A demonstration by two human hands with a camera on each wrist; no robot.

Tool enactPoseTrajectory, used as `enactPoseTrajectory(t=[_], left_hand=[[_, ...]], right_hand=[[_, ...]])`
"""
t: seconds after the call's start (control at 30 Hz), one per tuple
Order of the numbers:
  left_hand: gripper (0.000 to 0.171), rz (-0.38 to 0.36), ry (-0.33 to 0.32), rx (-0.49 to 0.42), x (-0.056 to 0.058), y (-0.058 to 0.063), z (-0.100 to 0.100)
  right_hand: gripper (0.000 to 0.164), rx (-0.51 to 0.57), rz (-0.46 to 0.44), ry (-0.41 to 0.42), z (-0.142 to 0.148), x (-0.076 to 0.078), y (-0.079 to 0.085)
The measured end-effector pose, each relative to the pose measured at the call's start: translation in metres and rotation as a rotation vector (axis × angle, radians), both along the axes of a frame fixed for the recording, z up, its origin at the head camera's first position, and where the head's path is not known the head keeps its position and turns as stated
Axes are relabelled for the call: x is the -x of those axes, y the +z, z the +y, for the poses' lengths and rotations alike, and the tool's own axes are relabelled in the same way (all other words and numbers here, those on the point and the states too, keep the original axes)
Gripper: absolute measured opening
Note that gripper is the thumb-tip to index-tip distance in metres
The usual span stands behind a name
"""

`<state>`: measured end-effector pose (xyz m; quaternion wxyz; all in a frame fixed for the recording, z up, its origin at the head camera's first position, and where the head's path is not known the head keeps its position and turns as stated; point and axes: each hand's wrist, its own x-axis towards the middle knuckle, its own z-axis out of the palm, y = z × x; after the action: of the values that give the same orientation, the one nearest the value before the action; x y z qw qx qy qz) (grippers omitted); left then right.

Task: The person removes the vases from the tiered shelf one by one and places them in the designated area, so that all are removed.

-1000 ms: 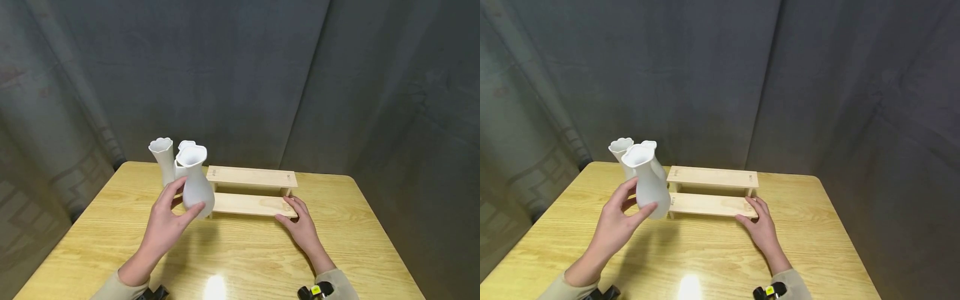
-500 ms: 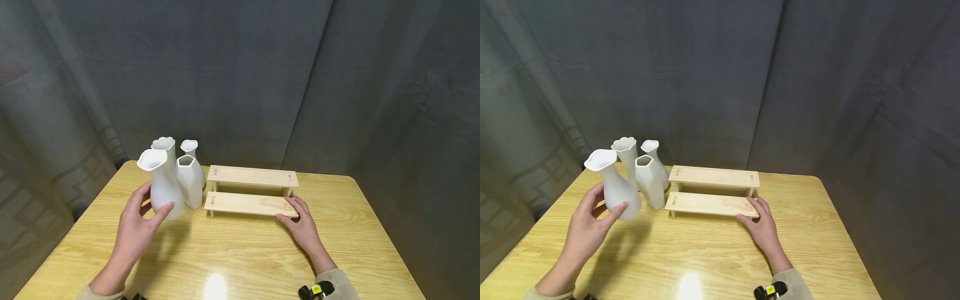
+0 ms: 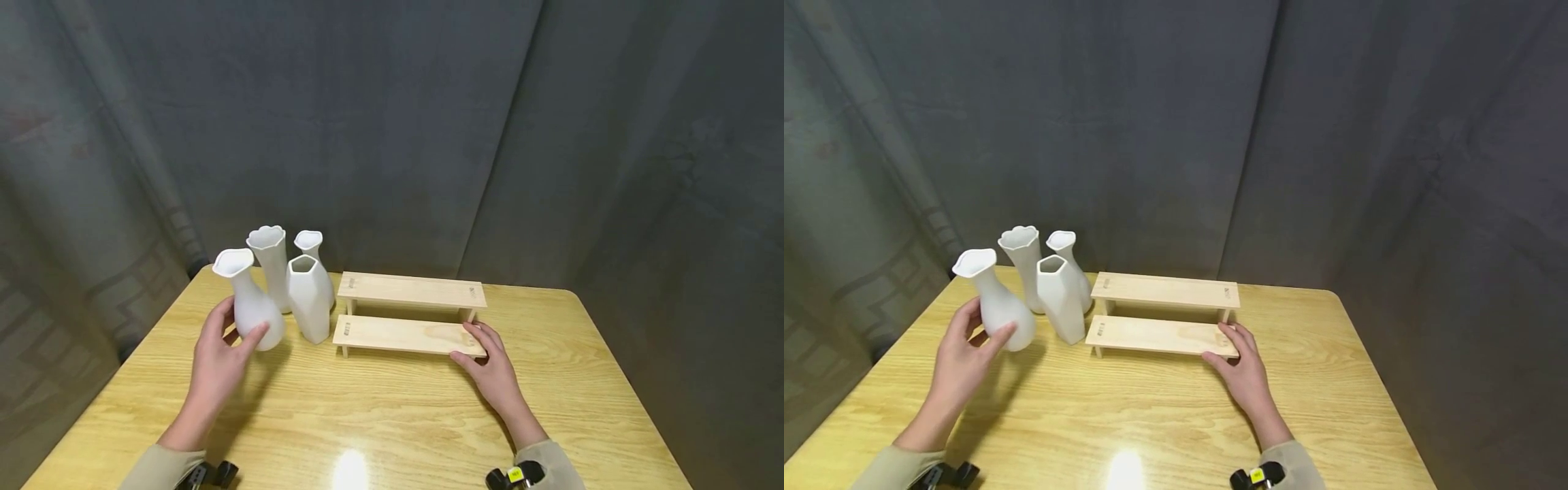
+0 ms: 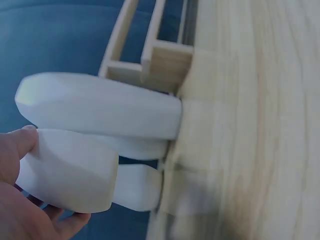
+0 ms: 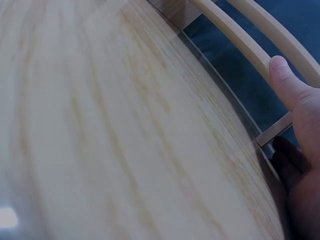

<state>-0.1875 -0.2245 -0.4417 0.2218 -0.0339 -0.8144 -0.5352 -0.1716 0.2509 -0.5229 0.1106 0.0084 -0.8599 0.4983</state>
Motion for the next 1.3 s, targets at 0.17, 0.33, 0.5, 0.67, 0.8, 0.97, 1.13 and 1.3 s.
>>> enactPoseTrajectory(t=[0.17,0.33,0.5,0.67,0.8,0.97,1.13,1.3], left_hand=[[0.073,-0.065,-0.015,0.016,0.017,-0.010,-0.007],[0.074,-0.095,-0.062,-0.001,0.031,-0.018,-0.011],[0.074,-0.105,-0.105,-0.006,0.040,-0.025,-0.013],[0.074,-0.105,-0.153,0.007,0.046,-0.032,-0.015],[0.074,-0.111,-0.173,0.023,0.048,-0.036,-0.017],[0.076,-0.139,-0.200,0.029,0.049,-0.041,-0.020],[0.077,-0.153,-0.218,0.009,0.051,-0.044,-0.024],[0.079,-0.175,-0.259,-0.020,0.053,-0.045,-0.025]], right_hand=[[0.072,0.007,0.002,0.005,0.000,0.000,0.002],[0.072,0.008,-0.007,0.003,-0.001,0.000,0.002],[0.072,0.008,-0.002,0.005,-0.001,0.000,0.002],[0.073,0.014,0.005,0.006,-0.001,0.000,0.002],[0.073,0.003,0.004,-0.002,-0.001,0.000,0.001],[0.072,0.014,0.007,0.000,-0.002,-0.002,0.000],[0.073,0.017,0.009,0.007,-0.001,-0.001,-0.001],[0.074,0.003,0.003,0.002,0.002,0.000,-0.001]])
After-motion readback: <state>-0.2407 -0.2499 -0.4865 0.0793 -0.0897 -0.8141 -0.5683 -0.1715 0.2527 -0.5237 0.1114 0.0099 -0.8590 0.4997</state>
